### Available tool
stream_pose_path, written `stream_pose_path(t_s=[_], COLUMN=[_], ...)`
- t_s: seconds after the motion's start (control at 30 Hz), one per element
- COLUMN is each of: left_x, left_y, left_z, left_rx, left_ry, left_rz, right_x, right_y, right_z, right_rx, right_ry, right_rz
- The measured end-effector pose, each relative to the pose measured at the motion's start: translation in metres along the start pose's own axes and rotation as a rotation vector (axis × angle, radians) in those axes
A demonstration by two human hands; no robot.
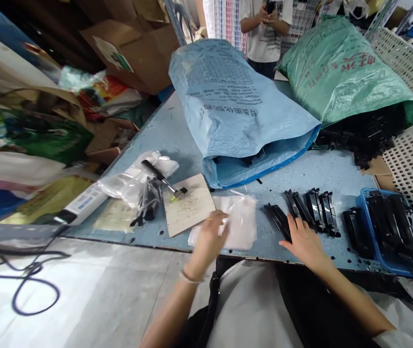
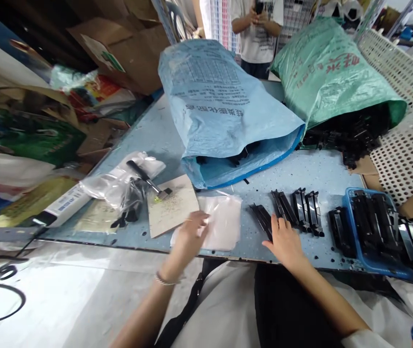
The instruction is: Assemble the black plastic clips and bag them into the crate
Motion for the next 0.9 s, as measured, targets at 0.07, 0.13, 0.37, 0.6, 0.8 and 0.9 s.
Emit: stream_pose_path(t_s=[0.07,0.13,0.37,0.6,0.8,0.9], left_x=[0.046,0.069,0.062,0.069,0.07,0.071], left_y=[0.024,0.025,0.003,0.021,-0.016,-0.026], left_z=[0.003,0.003,0.002,-0.005,-0.007,0.0], left_rx=[0.019,-0.043,-0.229,-0.279,-0.591,-0.758], left_ry=[-0.112,-0.152,-0.155,-0.039,-0.096,-0.077], left_rz=[0.057,0.099,0.305,0.127,0.585,0.854], right_x=[0.004,0.006,0.02,0.03,0.019,0.018], right_y=[0.003,0.011,0.031,-0.018,-0.034,-0.047], right_z=[0.005,0.007,0.002,-0.021,-0.03,-0.035], right_rx=[0.02,0.038,0.147,0.175,0.122,0.084], right_ry=[-0.034,-0.054,-0.201,-0.238,-0.373,-0.463], right_rz=[-0.017,-0.042,-0.947,-1.834,-2.029,-2.133])
Point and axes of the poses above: each hand's wrist, its own z-axis away from the middle knuckle, its own x-axis out of the palm, y = z × x, the point moved 8 cm from there along -z, towards the middle knuckle, and after that the axes turned 9 degrees about z, right-handed, at the moved point
